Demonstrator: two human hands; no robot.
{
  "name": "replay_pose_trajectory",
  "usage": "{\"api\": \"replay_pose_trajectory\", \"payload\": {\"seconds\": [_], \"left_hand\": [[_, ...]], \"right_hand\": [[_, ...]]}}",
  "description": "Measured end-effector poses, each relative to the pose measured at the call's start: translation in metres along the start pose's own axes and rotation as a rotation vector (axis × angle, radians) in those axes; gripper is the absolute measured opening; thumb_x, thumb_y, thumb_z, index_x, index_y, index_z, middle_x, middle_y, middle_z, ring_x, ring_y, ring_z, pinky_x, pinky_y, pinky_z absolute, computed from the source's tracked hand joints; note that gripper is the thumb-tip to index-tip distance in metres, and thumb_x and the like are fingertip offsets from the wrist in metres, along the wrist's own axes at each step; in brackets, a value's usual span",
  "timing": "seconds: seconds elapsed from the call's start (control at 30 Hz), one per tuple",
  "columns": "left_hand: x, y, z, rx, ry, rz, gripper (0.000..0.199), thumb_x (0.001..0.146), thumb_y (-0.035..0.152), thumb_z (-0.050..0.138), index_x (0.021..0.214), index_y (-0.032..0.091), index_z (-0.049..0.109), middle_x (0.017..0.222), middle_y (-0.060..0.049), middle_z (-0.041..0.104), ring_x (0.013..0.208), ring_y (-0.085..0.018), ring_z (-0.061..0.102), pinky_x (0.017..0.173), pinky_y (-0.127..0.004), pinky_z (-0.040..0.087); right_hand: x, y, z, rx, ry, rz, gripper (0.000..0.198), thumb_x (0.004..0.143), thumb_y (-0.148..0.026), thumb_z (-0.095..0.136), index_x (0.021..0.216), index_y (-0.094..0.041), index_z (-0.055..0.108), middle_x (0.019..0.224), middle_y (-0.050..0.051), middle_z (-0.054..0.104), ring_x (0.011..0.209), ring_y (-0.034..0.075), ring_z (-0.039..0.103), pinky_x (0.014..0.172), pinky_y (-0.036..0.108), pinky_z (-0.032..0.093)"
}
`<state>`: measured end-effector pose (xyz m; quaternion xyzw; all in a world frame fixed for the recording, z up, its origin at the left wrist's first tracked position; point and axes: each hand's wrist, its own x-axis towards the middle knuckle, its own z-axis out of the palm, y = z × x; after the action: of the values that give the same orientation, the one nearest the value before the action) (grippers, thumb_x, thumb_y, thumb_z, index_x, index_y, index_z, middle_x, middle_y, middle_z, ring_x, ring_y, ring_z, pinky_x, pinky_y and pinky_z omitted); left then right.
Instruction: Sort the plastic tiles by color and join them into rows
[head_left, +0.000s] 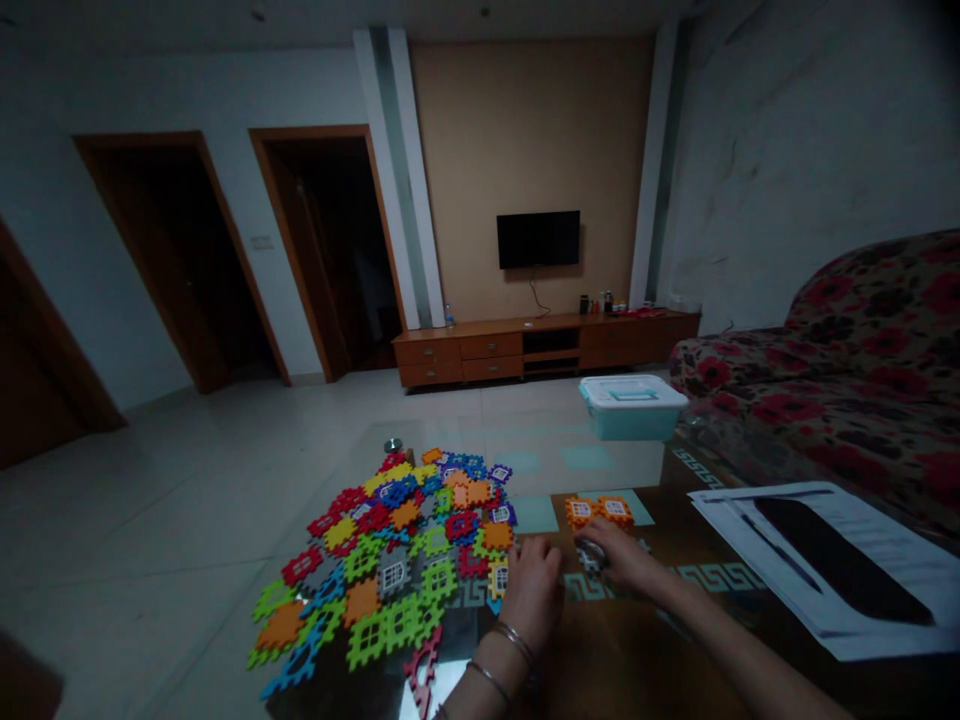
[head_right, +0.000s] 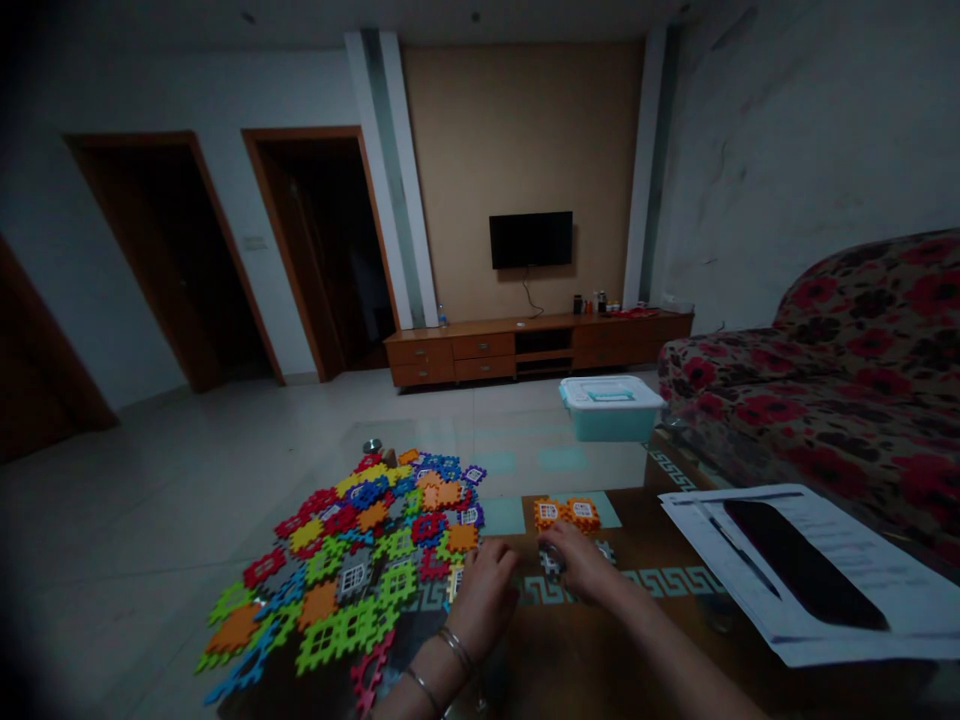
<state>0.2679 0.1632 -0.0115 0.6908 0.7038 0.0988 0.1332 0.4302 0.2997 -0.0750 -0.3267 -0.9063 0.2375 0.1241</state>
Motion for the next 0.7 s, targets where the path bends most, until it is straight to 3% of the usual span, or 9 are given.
{"api": "replay_pose_trajectory", "payload": {"seconds": [0.27, 0.5, 0.57, 0.7], "left_hand": [[-0.01, -0.015, 0.009, 0.035, -0.048, 0.022, 0.032, 0.084, 0.022, 0.049, 0.114, 0.018, 0.06, 0.123, -0.011, 0.058, 0.118, -0.027, 0.049, 0.105, -0.046, 0.036], [-0.033, -0.038, 0.002, 0.04, -0.025, -0.03, 0.032, 0.085, 0.022, 0.05, 0.115, 0.02, 0.061, 0.127, -0.011, 0.057, 0.121, -0.027, 0.047, 0.106, -0.046, 0.035], [-0.042, -0.051, -0.008, 0.057, 0.016, -0.111, 0.032, 0.086, 0.022, 0.049, 0.117, 0.021, 0.061, 0.127, -0.01, 0.057, 0.122, -0.028, 0.047, 0.106, -0.046, 0.035], [-0.056, -0.091, -0.033, 0.171, 0.072, -0.462, 0.041, 0.085, 0.011, 0.046, 0.123, 0.018, 0.058, 0.132, -0.013, 0.055, 0.126, -0.03, 0.045, 0.103, -0.046, 0.038]], "right_hand": [[0.0, 0.006, 0.004, -0.114, -0.1, 0.038, 0.078, 0.051, -0.003, 0.052, 0.127, -0.02, 0.062, 0.126, 0.012, 0.062, 0.124, 0.029, 0.053, 0.109, 0.04, 0.037], [-0.009, 0.011, 0.007, -0.14, -0.049, -0.078, 0.067, 0.06, -0.007, 0.055, 0.125, -0.019, 0.063, 0.128, 0.015, 0.062, 0.123, 0.03, 0.055, 0.108, 0.042, 0.039], [-0.009, 0.003, 0.006, -0.136, -0.016, -0.095, 0.062, 0.064, -0.009, 0.054, 0.124, -0.021, 0.064, 0.128, 0.014, 0.062, 0.122, 0.03, 0.055, 0.108, 0.043, 0.039], [-0.005, -0.033, 0.01, -0.104, 0.051, -0.13, 0.054, 0.072, -0.009, 0.05, 0.122, -0.02, 0.065, 0.125, 0.015, 0.063, 0.119, 0.028, 0.057, 0.105, 0.041, 0.042]]}}
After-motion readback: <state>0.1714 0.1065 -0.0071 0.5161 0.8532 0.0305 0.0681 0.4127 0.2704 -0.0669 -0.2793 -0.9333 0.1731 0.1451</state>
